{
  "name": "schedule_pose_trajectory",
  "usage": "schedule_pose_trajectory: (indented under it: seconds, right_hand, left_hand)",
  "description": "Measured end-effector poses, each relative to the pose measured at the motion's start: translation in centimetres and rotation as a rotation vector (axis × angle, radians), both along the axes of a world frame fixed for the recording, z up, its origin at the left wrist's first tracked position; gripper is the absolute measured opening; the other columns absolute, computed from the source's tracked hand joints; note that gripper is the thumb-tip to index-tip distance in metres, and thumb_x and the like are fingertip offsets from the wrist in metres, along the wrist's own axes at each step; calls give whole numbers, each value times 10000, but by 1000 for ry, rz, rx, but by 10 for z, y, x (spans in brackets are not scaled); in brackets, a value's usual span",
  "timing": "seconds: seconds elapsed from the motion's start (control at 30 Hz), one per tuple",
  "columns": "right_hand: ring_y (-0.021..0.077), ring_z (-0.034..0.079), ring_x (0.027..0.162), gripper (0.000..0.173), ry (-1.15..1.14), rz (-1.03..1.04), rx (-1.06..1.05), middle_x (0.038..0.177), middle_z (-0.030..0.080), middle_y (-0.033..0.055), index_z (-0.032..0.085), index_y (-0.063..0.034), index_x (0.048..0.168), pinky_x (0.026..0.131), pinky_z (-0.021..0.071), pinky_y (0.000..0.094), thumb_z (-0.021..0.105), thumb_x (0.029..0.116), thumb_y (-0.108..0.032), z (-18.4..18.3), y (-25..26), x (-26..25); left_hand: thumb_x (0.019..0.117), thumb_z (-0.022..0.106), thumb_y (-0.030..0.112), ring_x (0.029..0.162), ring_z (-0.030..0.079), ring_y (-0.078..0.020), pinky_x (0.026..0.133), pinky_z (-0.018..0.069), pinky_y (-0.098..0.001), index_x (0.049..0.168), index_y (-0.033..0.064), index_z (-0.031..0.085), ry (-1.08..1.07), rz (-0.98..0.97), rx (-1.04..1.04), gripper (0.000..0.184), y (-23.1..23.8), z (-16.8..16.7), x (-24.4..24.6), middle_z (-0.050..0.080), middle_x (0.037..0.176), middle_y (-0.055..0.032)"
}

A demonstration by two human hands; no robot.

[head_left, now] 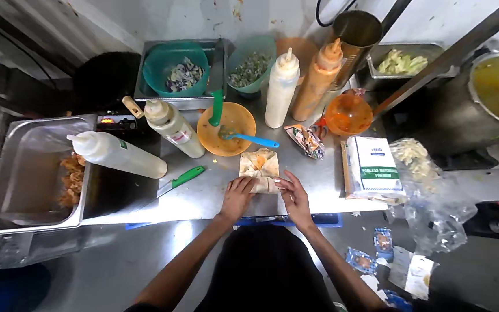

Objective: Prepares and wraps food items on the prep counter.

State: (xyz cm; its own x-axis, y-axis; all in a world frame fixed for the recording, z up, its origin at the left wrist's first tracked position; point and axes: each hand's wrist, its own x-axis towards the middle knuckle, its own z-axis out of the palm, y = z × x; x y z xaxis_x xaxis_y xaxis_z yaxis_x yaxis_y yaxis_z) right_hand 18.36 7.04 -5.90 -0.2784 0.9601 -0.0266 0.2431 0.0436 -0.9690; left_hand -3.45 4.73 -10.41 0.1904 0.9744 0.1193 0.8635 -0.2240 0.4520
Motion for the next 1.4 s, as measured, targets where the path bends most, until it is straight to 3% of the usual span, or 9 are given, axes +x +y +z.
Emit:
schedule_pose_trajectory:
  seconds: [0.2, 0.3, 0.53, 0.7, 0.83, 0.9, 1.13, 1.23, 1.4]
  right_hand:
    - [409, 430, 1438, 861, -403, 126, 178, 1571, 457, 179, 238, -39, 1622, 1143, 392, 586, 700, 962, -339, -6, 35, -6]
    - [406, 328, 1509, 1064, -482, 205, 237, 1628, 351, 221, 231, 1, 1617, 1224, 304, 559, 689, 884, -619, -38, 61, -9]
    - [352, 296, 1538, 1136, -666, 453, 375, 1590, 442, 168, 184, 16, 1620, 1286, 155, 525, 620, 876, -723, -36, 63, 3]
    - [321, 393, 1496, 1039, -665, 456, 418, 1580, 454, 174, 247, -2, 1614, 1279, 195, 537, 619, 911, -671, -23, 51, 18]
    - [337, 623, 1236, 595, -650, 231, 565, 1298, 678, 145, 540, -42, 1451, 1091, 471, 517, 676, 982, -382, -3, 22, 24]
    - [316, 613, 1251, 399, -662, 252, 679, 1292, 675, 132, 645, -54, 1334, 1057, 504, 477, 633, 1009, -286, -15, 0, 16]
    - [354, 382, 1493, 492, -831, 389, 793, 1572, 448, 201, 495, 10, 1484, 1220, 340, 491, 574, 1005, -67, -72, 4, -11]
    - [355, 466, 1432, 463, -824, 373, 798, 1509, 526, 186, 534, 2, 1455, 1197, 365, 500, 561, 992, -10, -69, 16, -11]
    - [357, 614, 1243, 396, -729, 369, 752, 1350, 633, 172, 606, -30, 1371, 1073, 485, 491, 652, 1003, -171, -63, 36, -14]
  left_hand:
    - [978, 689, 194, 1349, 532, -354, 1088, 441, -562, 1363, 78, 637, 12, 7, -14, 405, -2, -2, 0, 607, 1422, -124]
    - [975, 697, 191, 1350, 529, -352, 1082, 446, -560, 1340, 76, 648, -9, 27, -18, 386, -2, -2, 2, 607, 1417, -123]
    - [960, 701, 141, 1366, 515, -355, 1095, 430, -562, 1376, 92, 631, -30, 59, -23, 425, -6, 0, 7, 599, 1438, -108]
    - [974, 683, 158, 1375, 506, -355, 1106, 420, -565, 1382, 99, 631, -37, 64, -28, 416, -7, 2, 6, 595, 1445, -108]
    - [976, 694, 215, 1357, 523, -349, 1108, 421, -553, 1373, 108, 639, -30, 53, -15, 415, -6, 3, 4, 600, 1434, -109]
    - [951, 731, 256, 1339, 536, -336, 1105, 423, -546, 1363, 126, 646, -6, 45, -7, 440, -1, -3, 2, 609, 1420, -99]
    - [949, 729, 316, 1304, 559, -313, 1115, 411, -538, 1353, 171, 657, 76, -20, -19, 436, 19, -13, -10, 634, 1376, -74]
    - [962, 707, 377, 1266, 583, -314, 1097, 432, -522, 1327, 168, 673, 71, -52, -25, 421, 25, -7, -14, 657, 1332, -79]
    - [960, 709, 392, 1246, 603, -294, 1069, 467, -502, 1304, 187, 679, -7, -68, -41, 402, 32, -4, -22, 687, 1280, -67]
